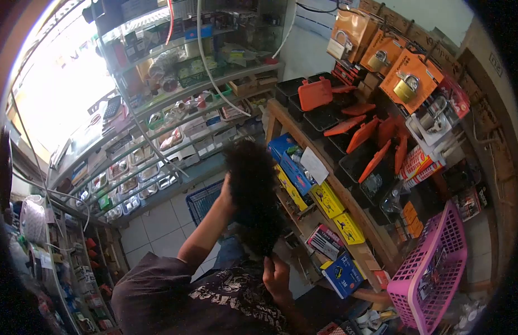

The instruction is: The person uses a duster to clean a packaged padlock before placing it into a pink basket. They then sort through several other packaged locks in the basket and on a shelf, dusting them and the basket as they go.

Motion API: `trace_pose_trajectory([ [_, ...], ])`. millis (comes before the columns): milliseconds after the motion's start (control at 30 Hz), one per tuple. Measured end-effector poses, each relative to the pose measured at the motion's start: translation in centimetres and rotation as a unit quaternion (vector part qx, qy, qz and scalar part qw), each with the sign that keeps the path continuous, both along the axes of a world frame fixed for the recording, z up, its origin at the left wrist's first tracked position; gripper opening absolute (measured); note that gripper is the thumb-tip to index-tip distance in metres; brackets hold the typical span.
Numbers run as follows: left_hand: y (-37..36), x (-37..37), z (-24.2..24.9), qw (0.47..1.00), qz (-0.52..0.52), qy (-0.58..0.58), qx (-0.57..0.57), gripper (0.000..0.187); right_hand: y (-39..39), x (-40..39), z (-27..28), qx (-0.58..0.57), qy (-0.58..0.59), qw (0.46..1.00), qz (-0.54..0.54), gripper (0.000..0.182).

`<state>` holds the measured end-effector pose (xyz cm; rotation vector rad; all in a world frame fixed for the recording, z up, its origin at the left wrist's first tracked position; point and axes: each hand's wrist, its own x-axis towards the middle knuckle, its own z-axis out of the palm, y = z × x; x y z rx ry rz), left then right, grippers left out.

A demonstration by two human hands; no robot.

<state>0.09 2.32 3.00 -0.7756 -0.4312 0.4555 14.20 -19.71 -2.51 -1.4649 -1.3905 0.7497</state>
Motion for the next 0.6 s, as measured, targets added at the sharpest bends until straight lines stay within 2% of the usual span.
trace_pose_trajectory([
  [33,-1.3,1.5,-0.6,0.948,0.141,0.213,0.189,0.050,1.1,-0.5,1.5,0.041,-0.022,0.999,-0.021,0.023],
  [67,-2.1,2.5,-0.4,0.798,0.267,0.400,0.362,0.049,1.9,-0.7,2.4,0.082,-0.047,0.995,-0.043,0.023],
  [100,-2.4,2.9,-0.1,0.800,0.263,0.398,0.364,0.049,2.3,-0.3,2.6,0.050,-0.039,0.997,-0.038,0.023],
  [167,-3.4,3.3,1.6,0.717,0.264,0.494,0.415,0.048,2.8,-0.3,3.7,0.033,-0.047,0.998,-0.036,0.022],
  [267,-1.5,1.8,2.3,0.705,0.254,0.535,0.390,0.051,1.6,-0.1,1.3,-0.006,-0.032,0.999,-0.015,0.022],
  [300,-0.2,1.5,1.0,0.777,0.307,0.426,0.346,0.055,1.0,0.0,0.0,-0.027,-0.016,1.000,0.002,0.021],
  [333,0.1,1.0,0.9,0.776,0.310,0.426,0.347,0.055,0.6,0.0,-0.1,-0.025,-0.017,1.000,0.004,0.021],
  [400,0.4,0.3,0.5,0.812,0.305,0.348,0.356,0.057,0.0,-0.1,0.0,0.019,-0.022,1.000,-0.007,0.023],
  [433,0.5,0.6,-0.5,0.842,0.271,0.363,0.294,0.056,0.1,-0.2,0.0,0.033,-0.015,0.999,-0.015,0.023],
  [467,-0.4,0.9,0.1,0.842,0.268,0.364,0.293,0.056,0.6,-0.2,0.7,0.030,-0.013,0.999,-0.017,0.023],
  [533,-2.6,1.9,1.3,0.742,0.285,0.447,0.411,0.055,1.6,0.1,2.4,0.055,-0.065,0.996,-0.027,0.023],
  [567,-2.7,2.4,0.8,0.744,0.278,0.446,0.413,0.055,1.9,0.8,1.8,0.012,-0.027,0.999,-0.012,0.024],
  [600,-2.7,2.8,0.0,0.717,0.256,0.521,0.386,0.054,1.9,1.6,1.9,0.010,-0.027,0.999,-0.019,0.024],
])
